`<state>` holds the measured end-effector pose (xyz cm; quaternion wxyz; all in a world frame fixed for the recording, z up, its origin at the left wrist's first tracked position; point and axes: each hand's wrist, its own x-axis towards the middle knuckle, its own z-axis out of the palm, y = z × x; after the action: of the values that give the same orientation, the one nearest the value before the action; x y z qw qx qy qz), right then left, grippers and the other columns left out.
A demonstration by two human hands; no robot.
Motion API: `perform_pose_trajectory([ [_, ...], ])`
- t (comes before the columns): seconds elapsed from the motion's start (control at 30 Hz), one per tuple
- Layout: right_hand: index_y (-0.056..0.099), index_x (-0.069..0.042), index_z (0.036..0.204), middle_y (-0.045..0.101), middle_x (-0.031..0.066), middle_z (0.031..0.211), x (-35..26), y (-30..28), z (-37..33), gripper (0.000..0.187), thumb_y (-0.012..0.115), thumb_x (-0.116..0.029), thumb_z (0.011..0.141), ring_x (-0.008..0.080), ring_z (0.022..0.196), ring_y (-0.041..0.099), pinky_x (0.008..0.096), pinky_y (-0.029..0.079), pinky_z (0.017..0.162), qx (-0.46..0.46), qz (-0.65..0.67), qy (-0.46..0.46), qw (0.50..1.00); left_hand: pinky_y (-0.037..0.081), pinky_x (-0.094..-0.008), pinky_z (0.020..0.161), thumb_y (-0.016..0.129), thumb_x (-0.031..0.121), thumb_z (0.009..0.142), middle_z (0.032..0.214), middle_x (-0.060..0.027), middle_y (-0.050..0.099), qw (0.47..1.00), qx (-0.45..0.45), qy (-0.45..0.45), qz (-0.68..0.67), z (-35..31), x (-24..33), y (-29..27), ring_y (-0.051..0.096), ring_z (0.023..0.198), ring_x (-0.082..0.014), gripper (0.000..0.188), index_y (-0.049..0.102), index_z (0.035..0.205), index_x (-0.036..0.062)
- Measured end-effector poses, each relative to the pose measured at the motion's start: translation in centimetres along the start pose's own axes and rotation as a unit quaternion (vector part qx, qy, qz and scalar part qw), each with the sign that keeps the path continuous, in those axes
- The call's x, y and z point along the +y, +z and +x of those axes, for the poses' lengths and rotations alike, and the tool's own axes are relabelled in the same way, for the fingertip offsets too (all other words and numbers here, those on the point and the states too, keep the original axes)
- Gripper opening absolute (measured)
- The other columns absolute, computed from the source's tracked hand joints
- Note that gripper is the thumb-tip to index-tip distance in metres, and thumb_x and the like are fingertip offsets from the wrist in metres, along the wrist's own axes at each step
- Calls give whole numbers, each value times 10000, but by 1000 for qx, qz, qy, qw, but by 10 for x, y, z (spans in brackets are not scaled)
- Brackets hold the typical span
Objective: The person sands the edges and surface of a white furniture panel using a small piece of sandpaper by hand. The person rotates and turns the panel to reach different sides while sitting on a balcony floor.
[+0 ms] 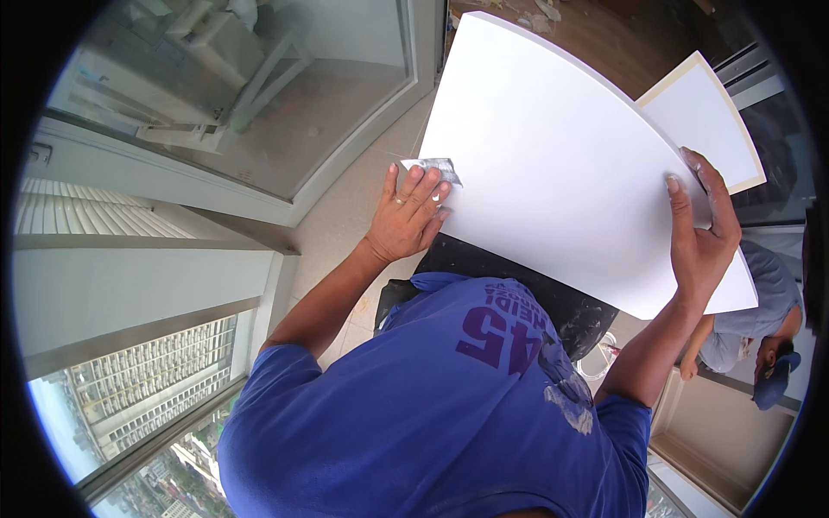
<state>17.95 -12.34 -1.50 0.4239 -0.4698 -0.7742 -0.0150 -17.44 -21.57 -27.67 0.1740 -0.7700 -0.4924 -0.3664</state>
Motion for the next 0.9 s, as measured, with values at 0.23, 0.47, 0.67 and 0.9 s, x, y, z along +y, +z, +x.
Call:
perform_pose_trajectory([
  [0.23,787,-108,1229,786,107,1211,1,-4,-2,341,835,-269,933,254,1149,726,400,558,1021,-7,-22,4,1000,-62,-671,1258,567,400,1042,1749,-303,100,998,-18,-60,31,16,32,4,13,1640,-458,842,208,1676,-24],
  [0.47,785,-101,1228,787,102,1210,-7,0,2,347,830,-287,938,257,1164,717,424,547,1035,-10,-9,27,1000,-24,-698,1250,560,429,1044,1736,-309,143,994,-39,-100,27,36,26,-4,46,1633,-471,826,258,1647,-48],
  [0.67,778,-91,1240,784,108,1213,1,2,-3,359,834,-276,937,245,1163,712,405,539,1038,-16,-17,23,999,1,-703,1252,571,460,1032,1732,-306,169,985,-94,-147,6,-24,45,11,67,1631,-473,833,310,1625,-64],
  [0.9,776,-79,1231,785,109,1204,0,1,0,363,836,-279,934,251,1147,721,400,545,1027,-8,22,17,1000,-97,-666,1247,516,455,1060,1742,-331,63,998,33,-48,33,126,21,-40,-41,1632,-479,888,131,1678,-53],
])
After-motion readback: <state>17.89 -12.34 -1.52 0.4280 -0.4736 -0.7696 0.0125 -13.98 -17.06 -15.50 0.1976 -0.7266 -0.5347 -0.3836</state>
